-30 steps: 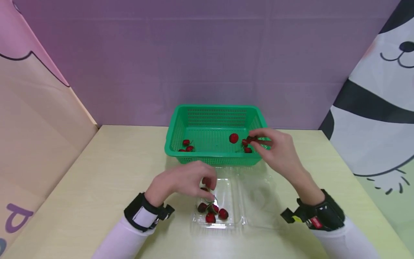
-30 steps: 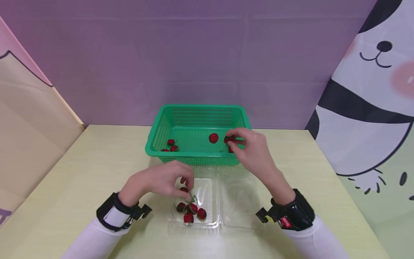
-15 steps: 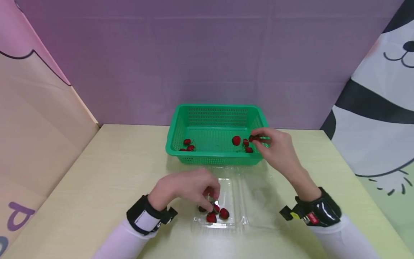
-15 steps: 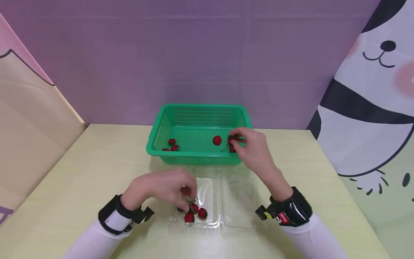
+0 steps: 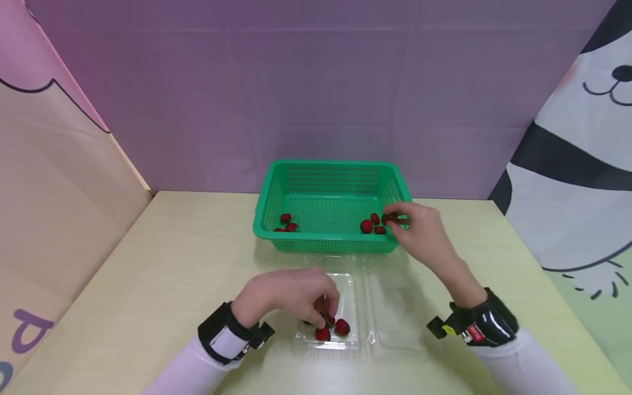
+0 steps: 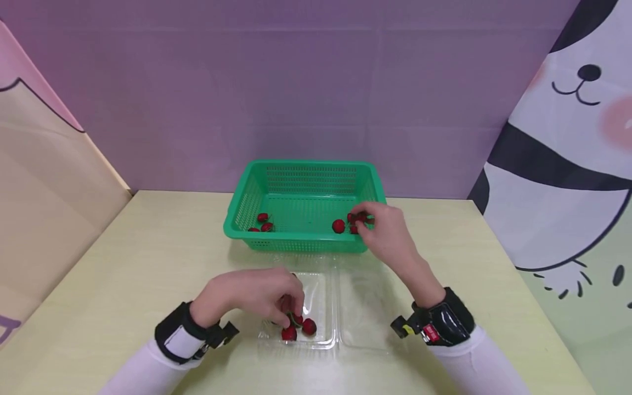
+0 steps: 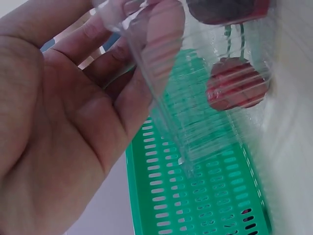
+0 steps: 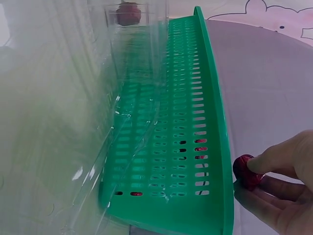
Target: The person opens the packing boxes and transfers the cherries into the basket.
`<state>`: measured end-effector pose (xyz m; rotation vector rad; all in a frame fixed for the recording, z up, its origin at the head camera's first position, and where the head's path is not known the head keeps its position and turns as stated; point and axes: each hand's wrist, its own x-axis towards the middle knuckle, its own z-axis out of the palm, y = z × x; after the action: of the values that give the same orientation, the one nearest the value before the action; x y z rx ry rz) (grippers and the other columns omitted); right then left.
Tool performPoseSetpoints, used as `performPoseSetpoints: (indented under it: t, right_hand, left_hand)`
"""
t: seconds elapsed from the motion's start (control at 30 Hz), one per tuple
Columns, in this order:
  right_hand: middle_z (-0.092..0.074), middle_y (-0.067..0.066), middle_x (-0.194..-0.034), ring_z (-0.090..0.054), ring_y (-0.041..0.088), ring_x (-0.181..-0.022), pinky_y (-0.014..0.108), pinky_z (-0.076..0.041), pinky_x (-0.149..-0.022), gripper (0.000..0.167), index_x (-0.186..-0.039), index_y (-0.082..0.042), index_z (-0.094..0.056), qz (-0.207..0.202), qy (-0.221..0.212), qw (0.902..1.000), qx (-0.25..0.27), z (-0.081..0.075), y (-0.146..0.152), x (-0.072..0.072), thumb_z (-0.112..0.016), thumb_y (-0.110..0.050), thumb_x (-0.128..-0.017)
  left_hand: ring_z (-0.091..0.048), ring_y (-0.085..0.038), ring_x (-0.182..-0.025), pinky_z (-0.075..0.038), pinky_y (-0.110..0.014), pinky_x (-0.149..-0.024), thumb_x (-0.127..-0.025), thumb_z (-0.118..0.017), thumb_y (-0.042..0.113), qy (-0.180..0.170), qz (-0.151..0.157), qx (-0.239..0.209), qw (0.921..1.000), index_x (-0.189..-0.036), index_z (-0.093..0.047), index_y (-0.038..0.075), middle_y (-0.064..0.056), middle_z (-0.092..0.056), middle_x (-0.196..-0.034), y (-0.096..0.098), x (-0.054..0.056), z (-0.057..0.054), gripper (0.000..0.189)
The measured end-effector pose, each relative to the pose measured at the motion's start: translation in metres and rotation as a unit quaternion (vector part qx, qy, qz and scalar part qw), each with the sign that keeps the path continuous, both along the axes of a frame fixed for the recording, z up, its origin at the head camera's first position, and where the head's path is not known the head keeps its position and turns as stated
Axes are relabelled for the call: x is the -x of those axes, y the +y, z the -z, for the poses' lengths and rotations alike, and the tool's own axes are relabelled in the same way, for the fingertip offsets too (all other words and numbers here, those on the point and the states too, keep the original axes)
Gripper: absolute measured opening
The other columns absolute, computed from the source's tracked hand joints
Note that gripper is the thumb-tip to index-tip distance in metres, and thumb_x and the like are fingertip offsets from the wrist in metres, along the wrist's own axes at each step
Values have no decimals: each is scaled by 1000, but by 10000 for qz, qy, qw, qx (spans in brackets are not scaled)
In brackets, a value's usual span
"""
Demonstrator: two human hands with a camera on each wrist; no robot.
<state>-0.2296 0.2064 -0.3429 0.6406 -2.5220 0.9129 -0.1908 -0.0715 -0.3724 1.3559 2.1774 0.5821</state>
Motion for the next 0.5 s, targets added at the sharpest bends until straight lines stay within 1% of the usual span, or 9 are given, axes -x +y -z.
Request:
performPoseSetpoints:
  t: [0.03,0.27,0.37,0.5]
  right_hand:
    - [-75,14,-97,-72,30,-91,46,-62,-76,18,-103,2,-75,6,-13,10000,-29,0,0,0,-71,10,-88]
    - [-75,16,-103,-73,33,-87,48,-61,-75,20,-107,2,-75,66,-47,9994,-336,4,2,0,-70,8,-88]
    - [-75,16,-104,-73,33,-86,49,-60,-74,21,-106,1,-75,103,-48,9989,-456,4,3,0,-70,8,-87]
    - [-75,16,-104,-72,32,-87,48,-60,-74,20,-105,1,-75,93,-72,9988,-477,5,4,1,-69,8,-87]
  left_hand:
    - [-61,2,-73,-51,-14,-68,-85,-83,6,-17,2,16,10000,-93,-76,12,17,-64,-81,0,0,0,12]
    - [-58,3,-72,-50,-13,-67,-86,-82,6,177,90,143,9997,-89,-75,16,18,-62,-79,3,0,4,12]
    - [-58,3,-73,-50,-13,-67,-87,-81,6,184,76,183,9996,-89,-76,16,18,-62,-80,4,0,5,11]
    - [-59,3,-75,-50,-13,-69,-88,-81,6,172,75,220,9996,-90,-76,15,17,-63,-81,6,-1,4,10]
